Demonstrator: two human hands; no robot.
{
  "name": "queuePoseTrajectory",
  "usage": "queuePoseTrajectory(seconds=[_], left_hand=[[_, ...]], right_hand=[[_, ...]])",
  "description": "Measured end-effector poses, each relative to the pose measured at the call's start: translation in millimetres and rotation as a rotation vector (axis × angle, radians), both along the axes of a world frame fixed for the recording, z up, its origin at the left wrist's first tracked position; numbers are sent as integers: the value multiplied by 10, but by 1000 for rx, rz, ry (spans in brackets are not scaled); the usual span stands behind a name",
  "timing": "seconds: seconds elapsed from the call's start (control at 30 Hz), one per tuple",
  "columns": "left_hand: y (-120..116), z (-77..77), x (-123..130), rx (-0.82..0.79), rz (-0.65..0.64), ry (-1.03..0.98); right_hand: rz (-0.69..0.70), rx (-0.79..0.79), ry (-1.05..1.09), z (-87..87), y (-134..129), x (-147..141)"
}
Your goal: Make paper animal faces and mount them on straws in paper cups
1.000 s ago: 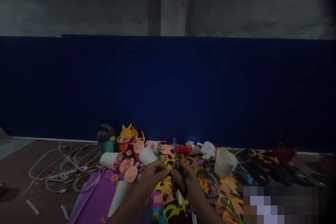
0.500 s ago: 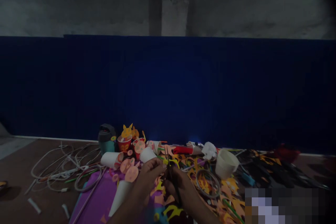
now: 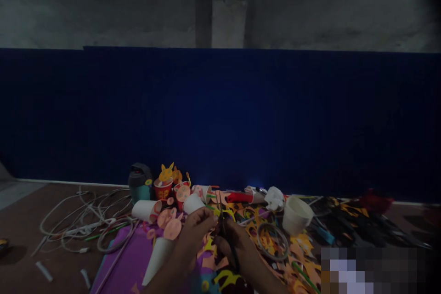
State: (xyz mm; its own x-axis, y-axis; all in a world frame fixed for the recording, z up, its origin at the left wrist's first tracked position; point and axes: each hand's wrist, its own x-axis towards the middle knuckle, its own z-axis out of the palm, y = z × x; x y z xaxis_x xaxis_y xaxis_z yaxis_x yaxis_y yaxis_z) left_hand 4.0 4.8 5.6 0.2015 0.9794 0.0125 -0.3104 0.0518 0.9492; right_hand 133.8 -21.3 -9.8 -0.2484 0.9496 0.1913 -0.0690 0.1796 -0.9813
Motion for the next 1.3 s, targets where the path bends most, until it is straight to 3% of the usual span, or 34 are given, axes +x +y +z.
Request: queuePoseTrajectory(seconds=[0.67, 0.83, 1.03, 1.3], left_hand=[[26, -7, -8, -2, 1, -3], [53, -27, -31, 28, -31, 7], [51, 72, -70, 5, -60, 35], [95, 107, -144, 12, -79, 82]], right_hand=[[-12, -24, -32, -80, 23, 10], [-45, -47, -65, -5, -4, -11], [-39, -126, -97, 124, -35, -17], [-42, -133, -138, 124, -38, 12]])
